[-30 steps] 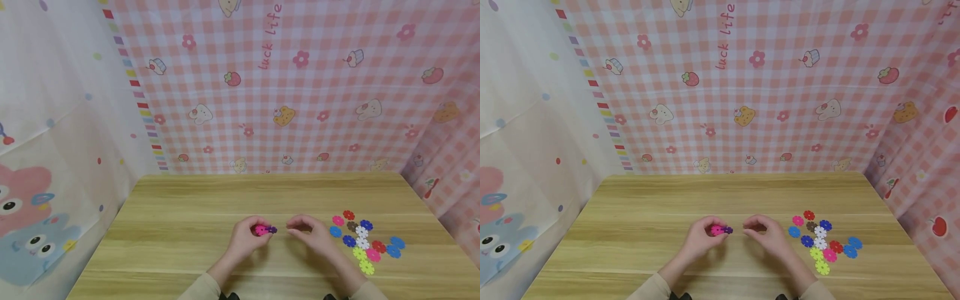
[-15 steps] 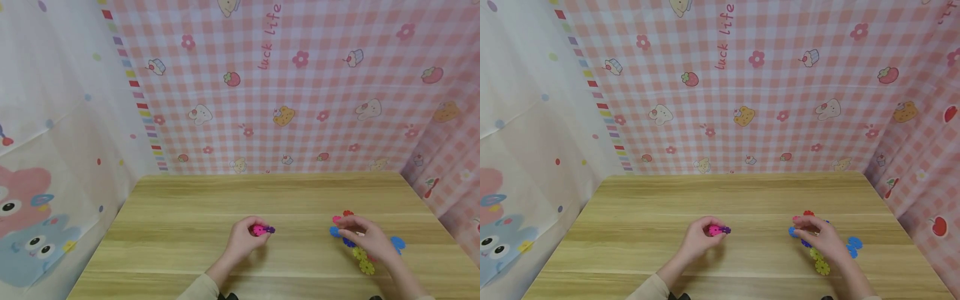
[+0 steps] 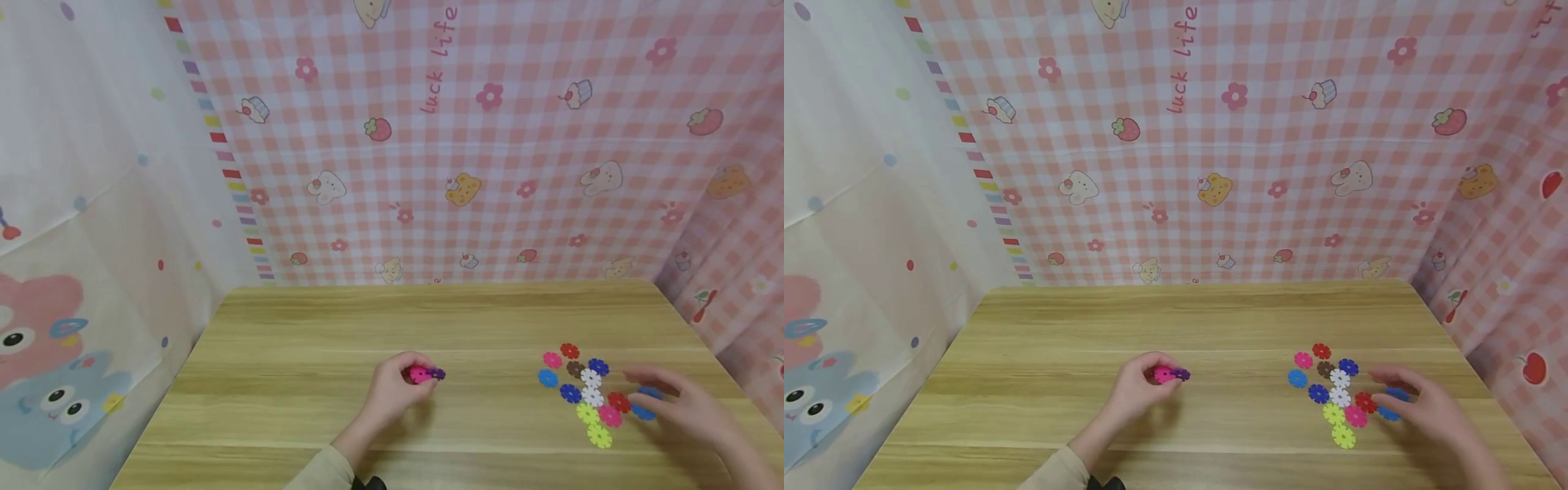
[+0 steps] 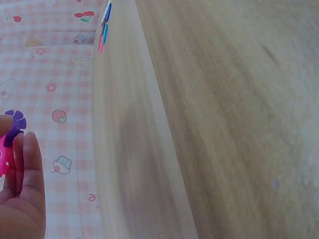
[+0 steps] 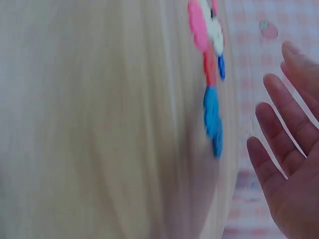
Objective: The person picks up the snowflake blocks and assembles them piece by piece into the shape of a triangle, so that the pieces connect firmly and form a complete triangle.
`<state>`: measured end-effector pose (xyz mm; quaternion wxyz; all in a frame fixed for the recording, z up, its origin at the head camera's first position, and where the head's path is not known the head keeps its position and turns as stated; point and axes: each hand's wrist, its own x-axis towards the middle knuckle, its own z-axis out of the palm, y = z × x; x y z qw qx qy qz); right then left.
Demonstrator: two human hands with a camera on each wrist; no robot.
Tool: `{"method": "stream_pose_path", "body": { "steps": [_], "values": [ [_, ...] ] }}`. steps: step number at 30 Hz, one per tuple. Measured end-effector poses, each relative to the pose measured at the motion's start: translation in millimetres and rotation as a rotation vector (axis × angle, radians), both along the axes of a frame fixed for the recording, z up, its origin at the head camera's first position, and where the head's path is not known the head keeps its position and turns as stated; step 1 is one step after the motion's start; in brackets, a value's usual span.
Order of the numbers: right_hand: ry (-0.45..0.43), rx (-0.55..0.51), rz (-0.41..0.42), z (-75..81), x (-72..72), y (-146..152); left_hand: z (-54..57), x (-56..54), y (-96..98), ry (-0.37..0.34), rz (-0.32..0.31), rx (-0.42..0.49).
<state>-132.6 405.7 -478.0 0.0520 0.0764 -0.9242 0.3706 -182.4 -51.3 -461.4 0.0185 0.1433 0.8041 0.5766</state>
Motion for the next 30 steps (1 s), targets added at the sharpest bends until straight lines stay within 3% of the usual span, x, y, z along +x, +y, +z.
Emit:
{"method": "stream_pose_path", "body": {
  "steps": [5, 12, 18, 30],
  "values": [
    [0.034, 0.009, 0.026, -6.4, 2.8, 18, 1.6, 0.2, -1.0, 0.009, -0.003, -0.003],
    [0.065, -0.068, 0.112, -21.3, -1.3, 40, 1.4, 0.5, -2.7, 0.020, -0.006, 0.001],
    [0.107, -0.019, 0.108, -31.1, -1.5, 50, 0.2, 1.0, -3.8, 0.000, -0.008, 0.006],
    [0.107, 0.114, 0.086, -36.6, -5.8, 56, -2.5, 1.3, -4.2, -0.002, -0.006, 0.017]
  ]
}}
